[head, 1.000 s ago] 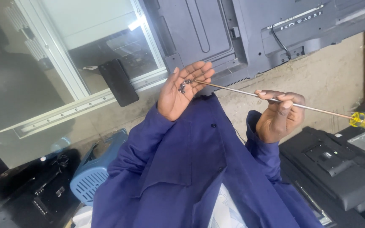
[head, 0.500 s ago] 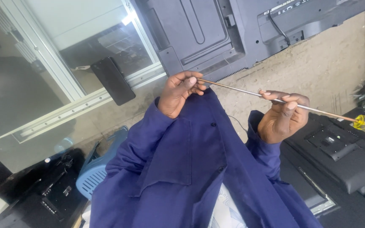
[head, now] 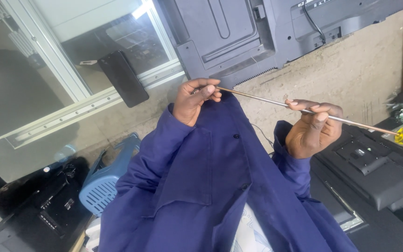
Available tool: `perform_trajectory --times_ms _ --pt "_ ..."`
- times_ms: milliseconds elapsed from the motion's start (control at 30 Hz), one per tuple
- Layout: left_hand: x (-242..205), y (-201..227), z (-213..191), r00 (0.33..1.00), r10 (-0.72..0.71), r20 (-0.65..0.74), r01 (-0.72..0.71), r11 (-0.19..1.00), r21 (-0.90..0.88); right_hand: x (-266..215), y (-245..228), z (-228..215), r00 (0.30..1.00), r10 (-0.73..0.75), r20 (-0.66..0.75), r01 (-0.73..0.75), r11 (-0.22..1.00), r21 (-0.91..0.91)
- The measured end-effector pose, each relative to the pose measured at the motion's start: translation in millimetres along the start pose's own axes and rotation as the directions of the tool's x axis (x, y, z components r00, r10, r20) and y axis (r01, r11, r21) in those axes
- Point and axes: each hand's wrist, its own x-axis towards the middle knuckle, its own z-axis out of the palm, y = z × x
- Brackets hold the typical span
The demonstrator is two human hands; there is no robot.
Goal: The person is using a manual screwdriver to fasten screws into the back panel of a television set during reassembly.
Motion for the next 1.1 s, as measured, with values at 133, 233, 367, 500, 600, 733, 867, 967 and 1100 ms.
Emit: perform_trajectory --times_ms 133,233,367,500,600,733,867,967,1100 --pt "-2 0 1 1.0 0.008 0.013 -0.008 1.0 0.012 -4 -2 -5 1.0 0.001 -0.007 -0.001 1.0 -0.017" --pt "-4 -3 0 1.0 -0.011 0.017 0.011 1.0 0.02 -8 1 -14 1.0 0.001 -0.004 -0.001 0.997 -0.074" --pt "-6 -9 -4 0.999 -0.029 0.028 0.029 1.0 -0.003 -9 2 -15 1.0 0.001 -0.01 -0.002 0.996 -0.086" --pt "-9 5 -8 0.979 -0.197 0.058 0.188 0.974 0.129 -11 -8 -4 0.992 0.068 -0.11 -0.083 0.987 -0.139" --pt "-13 9 -4 0.978 -0.21 0.009 0.207 0.968 0.143 -11 -12 0 0.989 0.102 -0.103 -0.12 0.975 -0.185" --pt "-16 4 -12 0.979 -0.205 0.002 0.201 0.964 0.174 -8 -21 3 0.987 0.161 -0.013 -0.16 0.959 -0.232" --pt "-16 -1 -17 0.981 -0.194 -0.002 0.192 0.966 0.175 -3 -27 2 0.955 0.264 0.134 -0.233 0.949 -0.211" --pt "-18 -2 -18 0.985 -0.172 -0.011 0.172 0.968 0.181 -4 -27 3 0.936 0.314 0.158 -0.283 0.939 -0.194" --pt "-21 -6 -18 0.989 -0.146 -0.011 0.146 0.977 0.156 -8 -24 -1 0.946 0.287 0.151 -0.259 0.949 -0.18"
